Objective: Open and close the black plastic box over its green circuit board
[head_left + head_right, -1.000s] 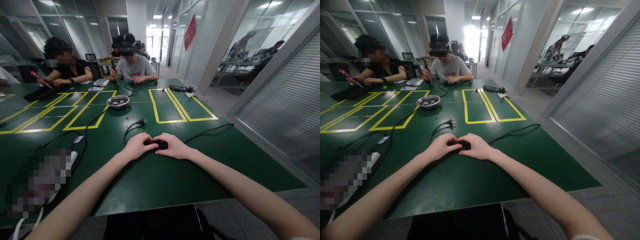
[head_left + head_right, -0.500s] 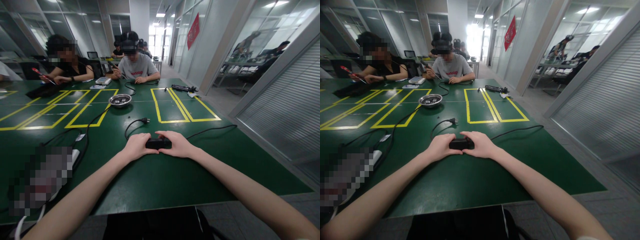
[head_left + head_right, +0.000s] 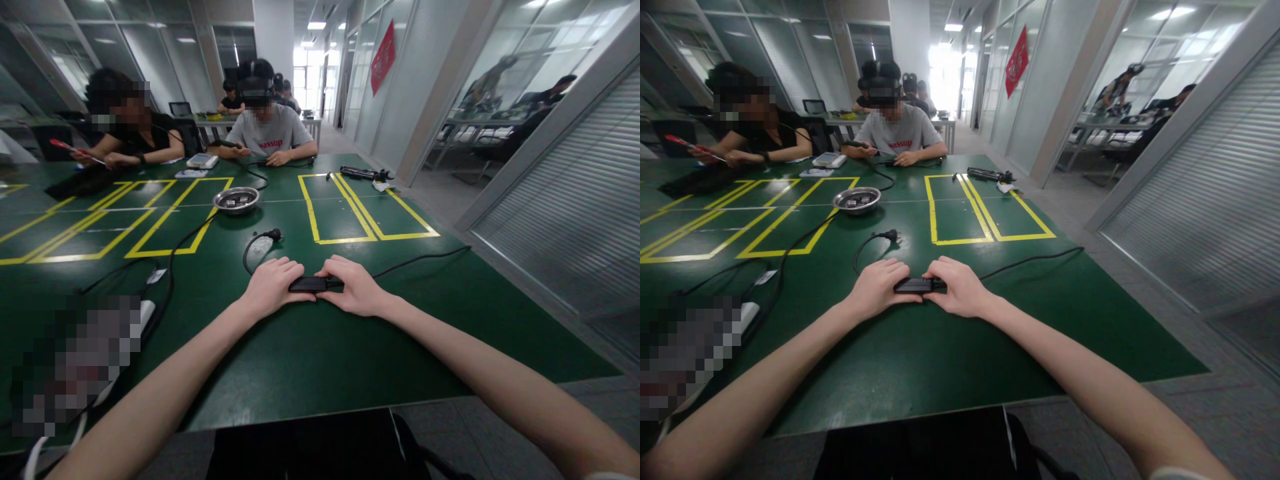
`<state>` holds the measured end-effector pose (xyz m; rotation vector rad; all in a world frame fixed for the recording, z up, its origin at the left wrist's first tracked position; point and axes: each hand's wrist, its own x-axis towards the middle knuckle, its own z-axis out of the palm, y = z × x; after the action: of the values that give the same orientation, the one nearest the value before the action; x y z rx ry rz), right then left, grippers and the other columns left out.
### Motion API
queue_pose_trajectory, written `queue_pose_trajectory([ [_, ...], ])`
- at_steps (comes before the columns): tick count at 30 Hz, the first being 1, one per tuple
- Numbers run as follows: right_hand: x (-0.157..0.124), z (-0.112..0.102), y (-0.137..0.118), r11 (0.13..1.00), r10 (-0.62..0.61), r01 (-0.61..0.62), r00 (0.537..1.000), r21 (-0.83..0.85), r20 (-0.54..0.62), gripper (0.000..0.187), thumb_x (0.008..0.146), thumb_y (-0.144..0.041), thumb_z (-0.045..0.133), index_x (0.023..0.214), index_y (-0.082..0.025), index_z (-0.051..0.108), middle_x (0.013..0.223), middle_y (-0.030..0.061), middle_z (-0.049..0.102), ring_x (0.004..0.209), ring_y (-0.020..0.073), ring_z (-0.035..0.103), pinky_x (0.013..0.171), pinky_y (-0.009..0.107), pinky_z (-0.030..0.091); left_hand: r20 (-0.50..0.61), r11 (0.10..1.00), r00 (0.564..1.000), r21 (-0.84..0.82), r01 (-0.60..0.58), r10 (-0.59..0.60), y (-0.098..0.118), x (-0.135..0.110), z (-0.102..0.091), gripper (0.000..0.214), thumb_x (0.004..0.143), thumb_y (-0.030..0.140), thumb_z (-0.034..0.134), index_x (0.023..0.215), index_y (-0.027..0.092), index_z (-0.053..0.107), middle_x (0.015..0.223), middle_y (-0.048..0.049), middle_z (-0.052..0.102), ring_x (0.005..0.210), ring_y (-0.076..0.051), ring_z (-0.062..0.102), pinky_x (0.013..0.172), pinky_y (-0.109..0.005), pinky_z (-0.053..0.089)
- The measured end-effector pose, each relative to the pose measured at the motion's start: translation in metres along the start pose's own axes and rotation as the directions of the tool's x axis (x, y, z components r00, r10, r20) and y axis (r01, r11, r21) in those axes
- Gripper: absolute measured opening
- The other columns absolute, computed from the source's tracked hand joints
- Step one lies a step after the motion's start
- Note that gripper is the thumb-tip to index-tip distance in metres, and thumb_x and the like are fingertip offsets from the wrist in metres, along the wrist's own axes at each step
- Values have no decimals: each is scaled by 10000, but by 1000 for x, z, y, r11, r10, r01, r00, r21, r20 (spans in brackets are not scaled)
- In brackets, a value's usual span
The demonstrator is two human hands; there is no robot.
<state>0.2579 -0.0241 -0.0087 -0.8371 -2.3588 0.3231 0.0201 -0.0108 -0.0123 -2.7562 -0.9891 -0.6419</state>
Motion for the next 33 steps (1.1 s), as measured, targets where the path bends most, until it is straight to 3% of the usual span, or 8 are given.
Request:
queue_pose_trajectory([
  [3,0,-1,0,995,-90,89,996,-32,-13,174,883,-273,713,983,-185,602,924,76,677,839,228,612,729,338,482,-49,998,998,53,-34,37,0,-1,0,588,940,751,434,810,190,556,740,-31,620,709,-196,558,639,-295,367],
  [7,0,-1,2,991,-115,112,993,-74,-33,138,933,-296,653,1008,-194,599,918,77,679,823,223,619,717,335,490,-82,998,996,58,-30,34,-1,-2,-3,572,952,726,457,820,185,584,761,-40,649,724,-195,587,669,-298,413],
  [13,0,-5,10,980,-145,133,987,-149,-73,168,944,-348,644,996,-191,610,901,82,684,814,230,623,705,344,496,-105,996,993,-67,-53,45,-4,-6,-10,369,1008,505,559,1101,167,676,1049,-86,751,938,-223,654,837,-344,483],
  [22,0,1,10,971,-128,127,992,-203,11,231,1004,-342,563,1117,-161,651,977,118,717,887,249,674,783,375,549,-71,987,997,-162,19,-31,1,-6,-5,330,984,444,609,1145,172,701,982,-92,754,897,-234,657,807,-369,514],
  [25,0,2,8,978,-93,102,994,-182,54,320,1020,-339,527,1287,-176,595,1110,129,706,983,254,673,842,391,561,-41,983,998,-178,35,-43,3,-6,-6,296,994,410,596,1097,155,706,921,-90,743,859,-236,646,771,-368,506],
  [29,-2,8,4,970,-112,148,976,-194,186,508,1051,-320,449,1543,-217,379,1181,119,670,1001,248,653,857,401,563,18,973,999,-227,44,-41,3,-6,-5,286,993,421,596,983,163,719,850,-74,732,825,-229,643,765,-368,517],
  [31,-4,10,6,965,-105,146,976,-217,192,502,1060,-289,402,1560,-247,374,1146,107,657,961,238,645,838,389,560,-4,967,999,-251,47,-50,2,-7,-4,267,1006,399,574,1065,185,721,928,-79,756,891,-234,668,829,-391,539],
  [33,-4,9,14,963,-76,107,989,-248,131,490,1061,-268,377,1550,-276,413,1113,99,644,924,231,633,819,379,552,-80,966,995,-255,35,-57,1,-8,-3,299,1025,323,530,1264,209,669,1196,-106,742,1120,-261,657,972,-454,526],
])
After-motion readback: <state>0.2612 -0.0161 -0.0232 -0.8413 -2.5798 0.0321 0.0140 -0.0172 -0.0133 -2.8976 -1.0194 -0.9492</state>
